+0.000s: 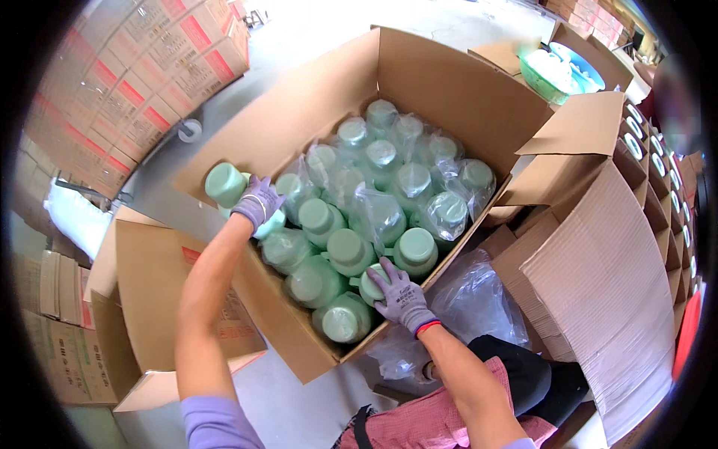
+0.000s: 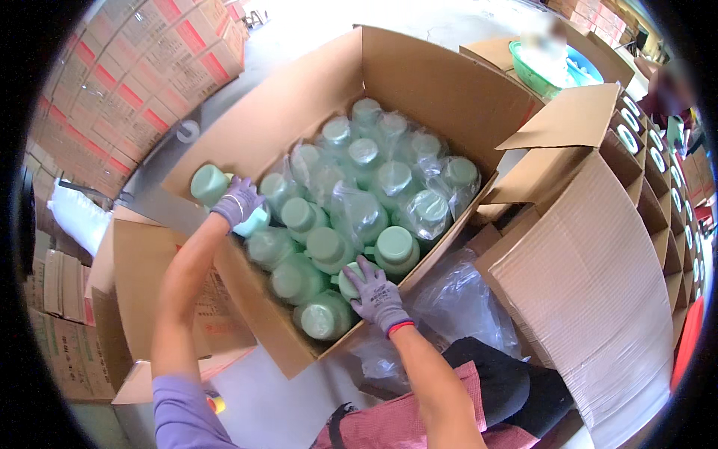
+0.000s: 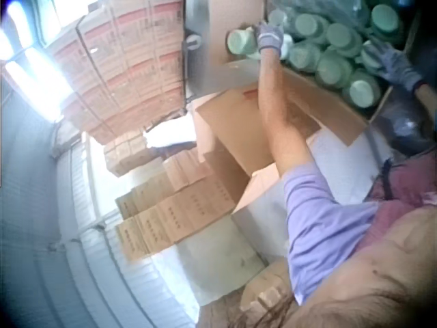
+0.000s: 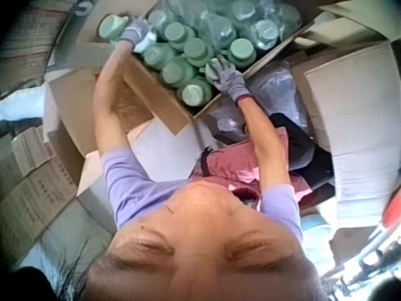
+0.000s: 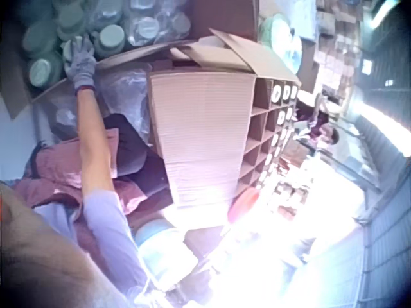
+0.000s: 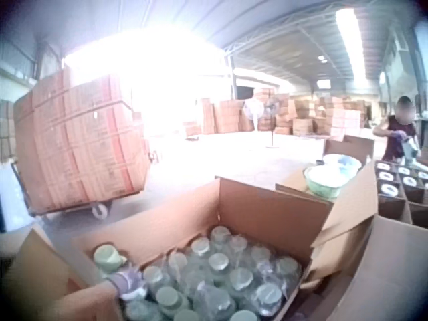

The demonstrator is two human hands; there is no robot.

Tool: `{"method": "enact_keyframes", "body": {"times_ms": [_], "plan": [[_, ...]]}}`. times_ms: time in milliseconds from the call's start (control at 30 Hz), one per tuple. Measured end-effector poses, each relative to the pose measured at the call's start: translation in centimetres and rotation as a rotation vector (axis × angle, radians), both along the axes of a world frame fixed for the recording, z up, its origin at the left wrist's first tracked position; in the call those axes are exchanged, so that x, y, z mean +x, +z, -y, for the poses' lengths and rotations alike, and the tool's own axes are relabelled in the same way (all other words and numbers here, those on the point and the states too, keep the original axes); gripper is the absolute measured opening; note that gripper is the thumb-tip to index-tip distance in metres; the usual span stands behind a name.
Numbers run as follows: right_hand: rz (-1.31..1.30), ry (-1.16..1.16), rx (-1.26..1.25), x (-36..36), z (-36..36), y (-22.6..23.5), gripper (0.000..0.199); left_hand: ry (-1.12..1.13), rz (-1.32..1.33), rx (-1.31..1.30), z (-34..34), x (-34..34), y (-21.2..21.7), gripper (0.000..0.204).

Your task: The person assembles light green kettles by inserting a small wooden stick into the spout, placing a lid on top, and wrapping each unit in a plastic bag. The person then places the wrapped kettles into a cardboard box.

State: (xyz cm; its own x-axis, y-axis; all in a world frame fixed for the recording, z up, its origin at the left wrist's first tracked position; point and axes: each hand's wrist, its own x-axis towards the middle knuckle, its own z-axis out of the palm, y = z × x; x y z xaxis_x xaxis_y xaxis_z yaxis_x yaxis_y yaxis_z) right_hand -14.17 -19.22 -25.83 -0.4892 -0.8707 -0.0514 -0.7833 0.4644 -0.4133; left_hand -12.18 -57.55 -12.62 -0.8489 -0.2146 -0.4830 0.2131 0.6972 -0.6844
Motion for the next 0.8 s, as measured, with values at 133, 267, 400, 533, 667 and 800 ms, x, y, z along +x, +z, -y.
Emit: {"method": "enact_keyframes", "body": {"times_ms": [133, 267, 400, 533, 667, 800], "plan": [[0.105, -0.026, 0.085, -0.2, 0.0, 0.8, 0.094, 0.048, -0.481, 0.147, -4.1, -0.9, 12.0, 0.033], [0.562, -0.216, -0.499, 1.6, -0.5, 6.4, 0.109, 0.24, -1.041, 1.325, -8.1, 0.9, 15.5, 0.039], [1.558, -0.221, -1.275, 5.9, -6.7, 21.2, 0.099, -0.207, -1.166, 1.383, -24.4, 1.7, 14.0, 0.038], [1.222, -0.442, -1.454, 7.4, -14.0, 25.1, 0.099, 0.476, -0.99, 2.822, -35.7, 1.6, 8.4, 0.038], [-0.412, -0.584, -0.95, 8.4, -23.6, 26.0, 0.095, 0.707, -0.583, 3.1, -42.1, 4.3, 6.9, 0.038], [-0.768, -0.38, -0.612, 11.6, -28.3, 28.6, 0.048, 0.164, -0.699, 2.357, -44.4, 9.5, 8.5, 0.044]]}}
